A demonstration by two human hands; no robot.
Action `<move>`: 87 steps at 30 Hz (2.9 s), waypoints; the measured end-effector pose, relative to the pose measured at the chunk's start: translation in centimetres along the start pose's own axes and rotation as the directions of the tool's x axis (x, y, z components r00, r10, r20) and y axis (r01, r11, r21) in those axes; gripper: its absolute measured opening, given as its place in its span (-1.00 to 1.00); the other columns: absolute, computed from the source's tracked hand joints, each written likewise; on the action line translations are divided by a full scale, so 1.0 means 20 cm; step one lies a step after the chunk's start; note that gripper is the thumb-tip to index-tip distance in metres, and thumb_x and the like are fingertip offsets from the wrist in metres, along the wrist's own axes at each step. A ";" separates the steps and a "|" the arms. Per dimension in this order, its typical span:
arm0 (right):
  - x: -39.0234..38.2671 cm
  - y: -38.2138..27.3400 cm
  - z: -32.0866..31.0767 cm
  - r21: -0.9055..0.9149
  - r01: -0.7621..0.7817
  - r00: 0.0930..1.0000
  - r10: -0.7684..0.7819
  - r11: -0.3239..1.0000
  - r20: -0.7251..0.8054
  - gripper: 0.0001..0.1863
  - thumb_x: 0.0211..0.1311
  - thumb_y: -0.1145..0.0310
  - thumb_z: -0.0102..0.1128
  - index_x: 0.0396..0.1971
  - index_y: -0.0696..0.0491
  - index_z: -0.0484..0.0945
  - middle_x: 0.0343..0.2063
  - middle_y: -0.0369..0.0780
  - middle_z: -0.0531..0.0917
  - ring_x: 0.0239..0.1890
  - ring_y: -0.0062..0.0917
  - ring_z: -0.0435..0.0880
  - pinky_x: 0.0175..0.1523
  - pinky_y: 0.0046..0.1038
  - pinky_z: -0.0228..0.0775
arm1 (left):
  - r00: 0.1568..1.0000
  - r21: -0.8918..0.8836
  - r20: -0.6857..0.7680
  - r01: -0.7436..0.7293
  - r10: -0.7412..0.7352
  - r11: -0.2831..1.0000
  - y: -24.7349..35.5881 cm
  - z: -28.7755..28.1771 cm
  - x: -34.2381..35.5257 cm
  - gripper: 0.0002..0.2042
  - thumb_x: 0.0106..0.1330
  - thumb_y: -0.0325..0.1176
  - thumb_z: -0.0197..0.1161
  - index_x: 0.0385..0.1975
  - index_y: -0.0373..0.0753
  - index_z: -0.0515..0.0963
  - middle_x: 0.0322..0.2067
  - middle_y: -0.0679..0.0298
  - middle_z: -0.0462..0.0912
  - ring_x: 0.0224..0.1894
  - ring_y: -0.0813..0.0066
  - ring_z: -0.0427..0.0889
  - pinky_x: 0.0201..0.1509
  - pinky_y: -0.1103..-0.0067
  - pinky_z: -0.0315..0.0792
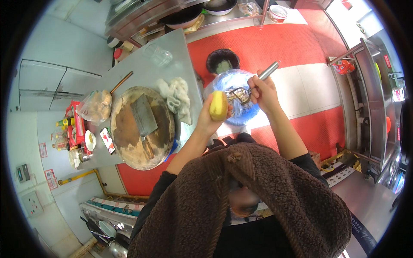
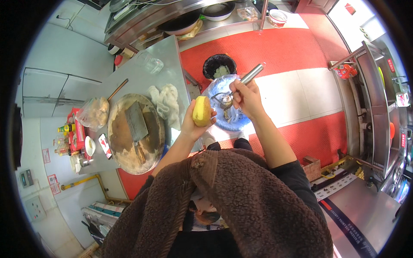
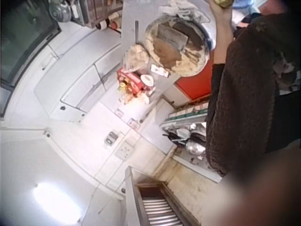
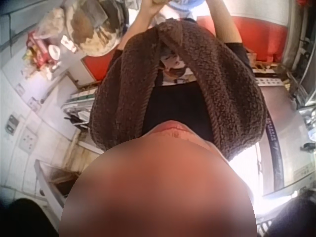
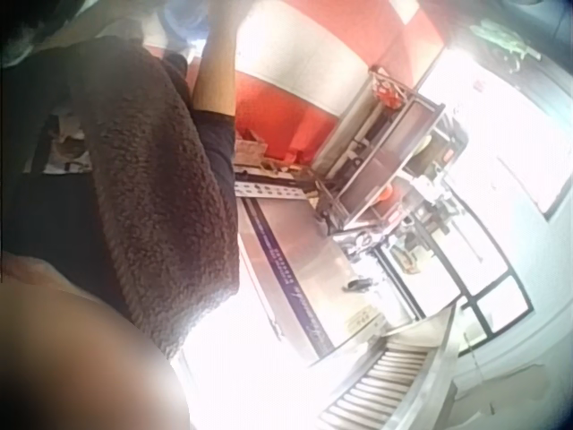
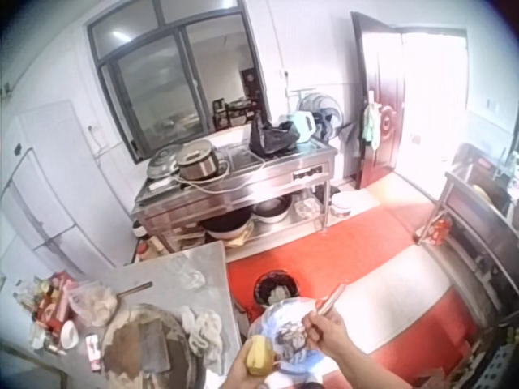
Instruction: The person retrieves a container of cut potatoes from a refrigerator and places it on a prep table. They then take whole potatoes from a plastic bag, place them on the table, and peel them one by one using a vegetable peeler, discarding the peels into a bin.
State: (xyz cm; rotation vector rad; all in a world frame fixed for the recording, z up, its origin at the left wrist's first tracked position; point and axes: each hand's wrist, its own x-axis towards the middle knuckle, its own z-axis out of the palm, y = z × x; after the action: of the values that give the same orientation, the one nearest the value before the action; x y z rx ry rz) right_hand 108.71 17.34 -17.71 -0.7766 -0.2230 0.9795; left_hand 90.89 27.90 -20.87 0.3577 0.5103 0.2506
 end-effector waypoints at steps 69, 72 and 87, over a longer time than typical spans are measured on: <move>0.03 -0.03 0.07 -0.223 -0.015 0.972 0.067 0.975 0.227 -0.81 0.24 0.41 0.03 -0.27 0.07 0.21 -0.55 -0.22 0.47 -0.75 -0.66 0.43 -0.73 -0.64 0.33 | 0.980 0.095 -0.022 0.199 -0.198 0.975 -0.06 0.12 -0.07 -0.47 0.20 0.20 -0.13 -0.19 -0.17 0.44 -0.47 0.19 0.55 -0.59 0.36 0.50 -0.74 0.59 0.24; 0.15 0.00 -0.03 -0.405 0.162 0.987 -0.142 0.900 0.080 -0.82 0.21 0.41 0.05 -0.27 0.09 0.26 -0.55 -0.21 0.48 -0.72 -0.61 0.46 -0.69 -0.60 0.36 | 0.968 0.108 0.109 0.216 -0.227 0.970 -0.04 0.10 -0.11 -0.40 0.20 0.20 -0.13 -0.13 -0.30 0.40 -0.44 0.14 0.52 -0.59 0.36 0.48 -0.73 0.61 0.28; 0.01 0.13 -0.22 -0.641 0.163 0.959 -0.273 0.750 -0.077 -0.81 0.25 0.36 0.04 -0.22 0.07 0.30 -0.42 -0.23 0.54 -0.52 -0.63 0.53 -0.48 -0.66 0.38 | 0.916 0.252 0.067 -0.399 0.396 0.882 -0.13 0.18 0.00 -0.54 0.14 -0.22 0.30 -0.04 -0.23 0.28 -0.19 0.24 0.47 -0.19 0.49 0.52 -0.11 0.52 0.49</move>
State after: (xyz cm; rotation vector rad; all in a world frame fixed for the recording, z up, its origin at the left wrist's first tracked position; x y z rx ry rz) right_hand 109.34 16.19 -22.70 -1.4137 -0.5035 0.5971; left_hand 93.07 24.58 -18.86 0.7241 0.4534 0.5831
